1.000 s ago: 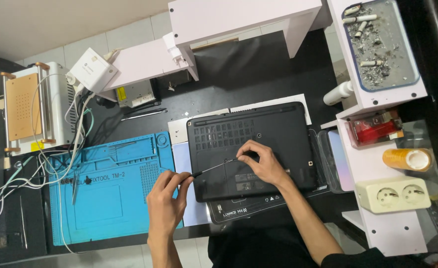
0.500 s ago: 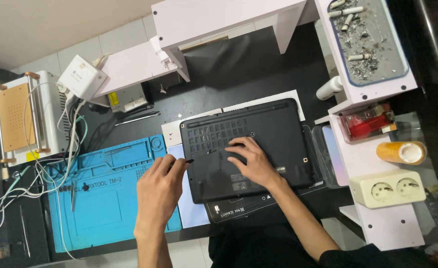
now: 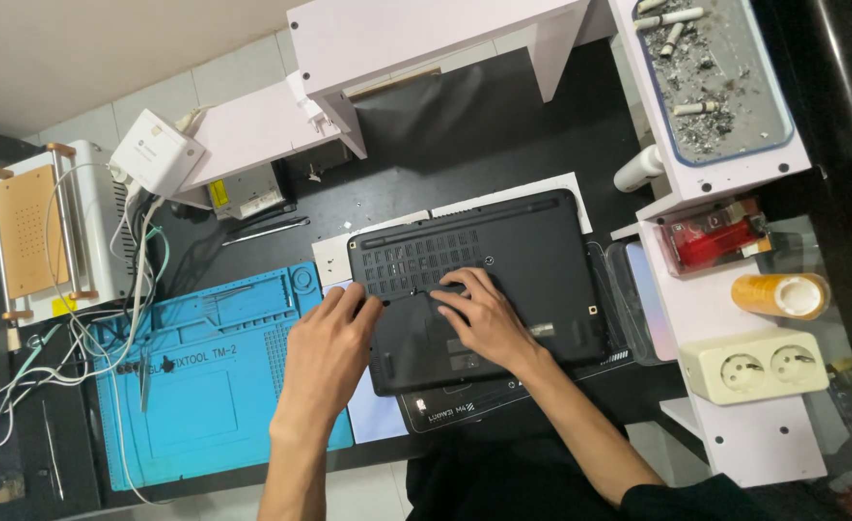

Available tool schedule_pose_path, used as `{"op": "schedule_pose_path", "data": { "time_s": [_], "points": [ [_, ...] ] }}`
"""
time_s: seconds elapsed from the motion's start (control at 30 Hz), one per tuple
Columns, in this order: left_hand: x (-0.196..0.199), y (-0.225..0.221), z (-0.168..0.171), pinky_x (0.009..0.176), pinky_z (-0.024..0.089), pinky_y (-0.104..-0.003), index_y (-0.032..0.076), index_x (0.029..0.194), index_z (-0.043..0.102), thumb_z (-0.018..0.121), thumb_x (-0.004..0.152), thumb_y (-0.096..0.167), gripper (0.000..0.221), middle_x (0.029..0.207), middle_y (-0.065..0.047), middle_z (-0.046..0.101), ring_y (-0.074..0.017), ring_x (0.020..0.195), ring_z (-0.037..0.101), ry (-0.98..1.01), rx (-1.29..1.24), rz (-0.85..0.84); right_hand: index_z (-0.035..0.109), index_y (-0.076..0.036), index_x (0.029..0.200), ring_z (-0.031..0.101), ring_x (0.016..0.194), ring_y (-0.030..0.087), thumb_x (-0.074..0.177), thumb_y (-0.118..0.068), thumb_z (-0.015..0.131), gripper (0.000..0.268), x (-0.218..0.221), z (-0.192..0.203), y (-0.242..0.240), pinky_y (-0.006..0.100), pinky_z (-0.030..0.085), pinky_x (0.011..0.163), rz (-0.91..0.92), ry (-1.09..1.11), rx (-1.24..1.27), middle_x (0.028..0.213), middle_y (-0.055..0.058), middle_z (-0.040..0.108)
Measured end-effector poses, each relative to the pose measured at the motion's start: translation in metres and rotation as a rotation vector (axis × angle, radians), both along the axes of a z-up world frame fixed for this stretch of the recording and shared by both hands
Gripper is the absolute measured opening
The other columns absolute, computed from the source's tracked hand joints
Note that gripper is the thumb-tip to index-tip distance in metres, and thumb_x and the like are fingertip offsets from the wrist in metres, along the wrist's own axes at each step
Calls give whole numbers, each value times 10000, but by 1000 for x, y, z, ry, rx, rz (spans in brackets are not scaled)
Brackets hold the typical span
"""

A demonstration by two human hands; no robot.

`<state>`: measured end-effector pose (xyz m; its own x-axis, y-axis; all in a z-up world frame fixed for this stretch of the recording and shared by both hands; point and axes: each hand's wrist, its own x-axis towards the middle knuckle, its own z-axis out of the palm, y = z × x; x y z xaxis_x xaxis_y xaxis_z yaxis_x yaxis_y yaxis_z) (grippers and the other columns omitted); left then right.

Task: The person unscrews and removes the back cover of a laptop using a screwdriver.

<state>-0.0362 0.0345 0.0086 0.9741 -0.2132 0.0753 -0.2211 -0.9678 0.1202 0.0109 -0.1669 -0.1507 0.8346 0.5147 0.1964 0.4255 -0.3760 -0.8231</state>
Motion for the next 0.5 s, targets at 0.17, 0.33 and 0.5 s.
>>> {"op": "schedule_pose_path", "data": {
  "time_s": [0.17, 0.33, 0.5],
  "points": [
    [8, -10, 10, 773, 550, -367, 39, 1088, 673, 681, 745, 28, 343, 1049, -105, 599, -264, 982, 617, 27, 5, -103, 760, -44, 1128, 596, 1192, 306, 851, -54, 762, 277, 0, 2, 0, 401, 572, 923, -6, -80, 9, 1224, 117, 641],
    [13, -20, 8, 799, 553, -357, 6, 1093, 655, 681, 750, 30, 345, 1075, -124, 586, -266, 994, 610, 86, 84, -145, 759, -47, 1137, 595, 1195, 312, 843, -48, 765, 294, 0, -2, 0, 400, 574, 918, -13, -76, -3, 1227, 119, 640],
    [17, -26, 7, 752, 565, -337, -24, 1056, 635, 682, 839, 65, 240, 1078, -128, 556, -248, 1010, 618, 241, 222, -79, 754, -46, 1146, 588, 1214, 311, 850, -55, 772, 296, 0, -6, 0, 410, 567, 934, -5, -74, -10, 1232, 114, 642]
  ]
}}
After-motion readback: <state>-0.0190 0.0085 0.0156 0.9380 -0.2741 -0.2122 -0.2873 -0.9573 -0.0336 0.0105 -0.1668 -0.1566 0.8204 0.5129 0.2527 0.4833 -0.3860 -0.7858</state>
